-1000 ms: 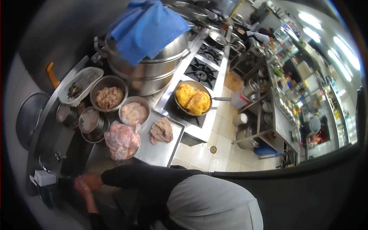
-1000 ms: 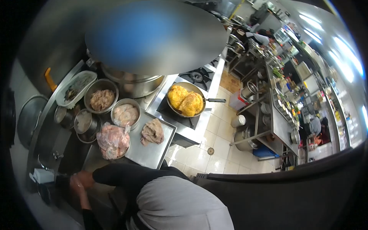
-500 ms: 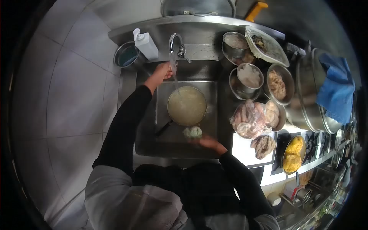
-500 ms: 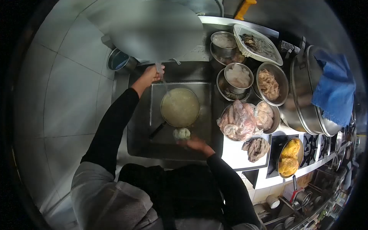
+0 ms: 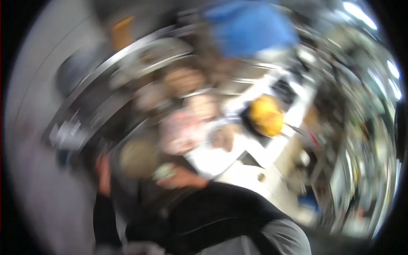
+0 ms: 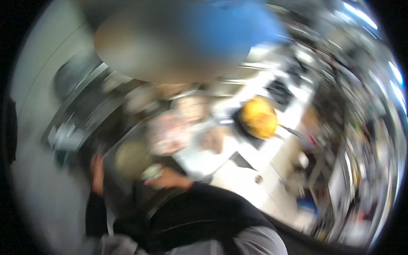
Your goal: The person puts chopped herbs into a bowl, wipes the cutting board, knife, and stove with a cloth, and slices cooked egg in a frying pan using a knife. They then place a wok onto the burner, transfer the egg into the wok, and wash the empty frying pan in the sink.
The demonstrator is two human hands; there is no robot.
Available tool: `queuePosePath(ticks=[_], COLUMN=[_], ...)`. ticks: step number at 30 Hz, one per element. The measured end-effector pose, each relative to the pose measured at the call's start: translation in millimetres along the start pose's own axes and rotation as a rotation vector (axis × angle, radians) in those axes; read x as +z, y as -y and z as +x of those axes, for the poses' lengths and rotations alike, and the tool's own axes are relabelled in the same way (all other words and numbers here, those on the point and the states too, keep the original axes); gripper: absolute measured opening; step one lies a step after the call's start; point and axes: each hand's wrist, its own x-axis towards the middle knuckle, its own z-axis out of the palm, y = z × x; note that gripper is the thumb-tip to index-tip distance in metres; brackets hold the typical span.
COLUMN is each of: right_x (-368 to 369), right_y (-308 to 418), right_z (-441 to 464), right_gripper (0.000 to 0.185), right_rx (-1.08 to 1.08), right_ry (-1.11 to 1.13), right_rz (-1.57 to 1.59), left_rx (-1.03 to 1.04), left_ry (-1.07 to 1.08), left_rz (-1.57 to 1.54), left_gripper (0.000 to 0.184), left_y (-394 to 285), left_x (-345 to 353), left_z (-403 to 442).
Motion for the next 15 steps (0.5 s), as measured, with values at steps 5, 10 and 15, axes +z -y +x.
queuePosePath(ticks=[5,10,15], right_x=[6.9,-25.2,-100.2], right_y=[7.0,-39.5,-103.8], right_z=[1.6,-33.3,-193.4], right_gripper=[0.088,0.057,0.040], right_rx=[-0.239,-0.262,-0.364], right_ry=[0.206,-0.002,-0.475], right_rz=[0.369,0.274,-0.034], left_rx=[-0.148,0.194,0.511], left_ry=[0.422,0.413,0.371], left_rz=[-0.054,0.697,1.077], left_gripper=[0.045,0.039,0.033], left_y=[84.8,109.2,119.9], left_x=[52.1,67.1,56.4], left_z=[-81.1,-101.5,-120.5])
